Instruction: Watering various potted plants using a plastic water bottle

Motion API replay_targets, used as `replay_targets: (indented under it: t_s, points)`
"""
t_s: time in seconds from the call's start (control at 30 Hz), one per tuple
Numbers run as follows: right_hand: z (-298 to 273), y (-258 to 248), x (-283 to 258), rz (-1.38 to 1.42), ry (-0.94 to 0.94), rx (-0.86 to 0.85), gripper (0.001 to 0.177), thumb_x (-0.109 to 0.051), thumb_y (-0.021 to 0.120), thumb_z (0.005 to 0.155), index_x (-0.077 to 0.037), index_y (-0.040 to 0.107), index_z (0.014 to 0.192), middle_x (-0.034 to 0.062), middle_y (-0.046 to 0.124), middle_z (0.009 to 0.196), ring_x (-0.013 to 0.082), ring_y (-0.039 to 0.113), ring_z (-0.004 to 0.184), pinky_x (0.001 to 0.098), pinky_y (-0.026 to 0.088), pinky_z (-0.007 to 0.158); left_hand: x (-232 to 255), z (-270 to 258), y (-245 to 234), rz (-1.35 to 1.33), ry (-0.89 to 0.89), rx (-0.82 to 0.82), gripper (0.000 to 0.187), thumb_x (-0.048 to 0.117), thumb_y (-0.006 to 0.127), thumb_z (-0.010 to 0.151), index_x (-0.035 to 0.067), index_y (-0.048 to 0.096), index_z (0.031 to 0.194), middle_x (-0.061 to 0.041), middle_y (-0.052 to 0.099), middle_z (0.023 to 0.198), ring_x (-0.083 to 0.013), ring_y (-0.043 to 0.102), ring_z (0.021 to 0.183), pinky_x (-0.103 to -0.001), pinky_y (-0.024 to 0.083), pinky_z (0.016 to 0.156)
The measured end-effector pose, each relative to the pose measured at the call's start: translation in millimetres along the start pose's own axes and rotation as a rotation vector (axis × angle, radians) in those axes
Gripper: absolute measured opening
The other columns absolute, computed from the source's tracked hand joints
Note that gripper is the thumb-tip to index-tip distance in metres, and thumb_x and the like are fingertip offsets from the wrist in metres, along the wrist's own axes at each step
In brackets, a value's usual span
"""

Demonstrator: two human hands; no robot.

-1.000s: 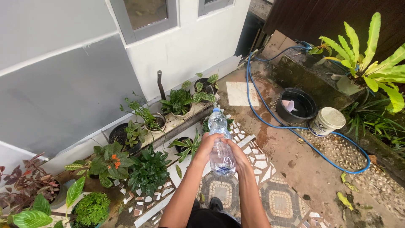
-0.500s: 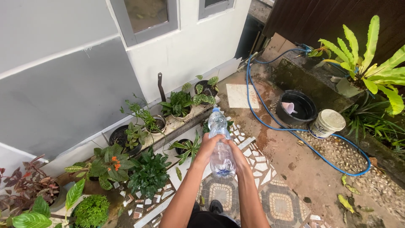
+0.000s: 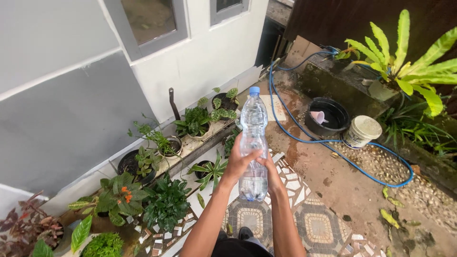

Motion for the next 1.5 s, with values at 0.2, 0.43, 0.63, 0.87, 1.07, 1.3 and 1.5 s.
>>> replay_targets:
  t_s: [0.2,0.43,0.63,0.87,1.07,1.3,1.5]
  points:
    - [1,-37,-6,-0.012,-0.089,0.015,0.091,-0.029,0.063,0.076,-0.023,0.029,0.161,0.0246,0.04,0.151,0.0398,0.049,0.123,0.0599,0.046,0.097,-52,20,12,-0.116,0.053,-0.022,0.097,0.02,0.093,0.067,0.006,0.041,0.148,-0.018,0.063,0.111,-0.0231,0.069,0.088,-0.039,0.061,0.08]
    - [5,-85,-6,-0.003,-0.116,0.048,0.092,-0.032,0.063,0.078,-0.025,0.026,0.162,0.027,0.035,0.155,0.0468,0.046,0.127,0.0647,0.044,0.097,-67,26,33,0.011,-0.031,0.034,0.091,0.028,0.098,0.057,0.012,0.057,0.137,-0.011,0.066,0.109,-0.0195,0.061,0.101,-0.035,0.051,0.09]
    - [18,-164,2,-0.079,-0.129,0.11,0.096,-0.031,0.065,0.075,-0.025,0.024,0.162,0.0256,0.036,0.155,0.0449,0.047,0.127,0.0624,0.048,0.094,-90,40,104,0.053,-0.095,-0.024,0.099,0.031,0.101,0.049,0.011,0.057,0.137,-0.012,0.069,0.111,-0.0195,0.063,0.103,-0.036,0.051,0.093]
    - [50,-303,-19,-0.058,-0.153,0.221,0.106,-0.008,0.081,0.064,-0.017,0.033,0.158,0.0211,0.054,0.136,0.0345,0.058,0.111,0.0545,0.054,0.086,-144,87,230,0.161,-0.084,-0.146,0.103,0.021,0.102,0.037,0.017,0.059,0.13,-0.01,0.069,0.101,-0.0205,0.065,0.096,-0.037,0.052,0.089]
    - [35,-411,-122,-0.022,-0.232,0.273,0.105,-0.007,0.077,0.064,-0.015,0.033,0.159,0.021,0.053,0.14,0.0343,0.054,0.118,0.0538,0.052,0.091,-211,129,376,0.141,-0.137,-0.198,0.086,0.013,0.097,0.043,0.016,0.061,0.121,-0.007,0.067,0.092,-0.0207,0.065,0.088,-0.036,0.054,0.08]
    - [12,-571,-203,-0.047,-0.321,0.367,0.1,-0.014,0.075,0.069,-0.014,0.031,0.159,0.0221,0.045,0.15,0.0347,0.047,0.129,0.0536,0.047,0.099,-267,156,554,0.147,-0.151,-0.288,0.072,0.012,0.096,0.044,0.015,0.064,0.108,-0.004,0.066,0.081,-0.0169,0.063,0.076,-0.032,0.051,0.066]
    - [6,-665,-250,-0.047,-0.344,0.432,0.098,-0.015,0.073,0.071,-0.014,0.031,0.16,0.0207,0.042,0.154,0.0334,0.044,0.134,0.0532,0.042,0.105,-278,153,661,0.195,-0.291,-0.335,0.067,0.01,0.09,0.049,0.015,0.065,0.11,-0.006,0.068,0.086,-0.0193,0.064,0.081,-0.033,0.052,0.071]
Point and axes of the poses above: each hand's wrist, its own z-axis towards the middle knuckle, its own y-axis out of the palm, x = y × z, the point moved 9 cm from there along z, towards the middle knuckle
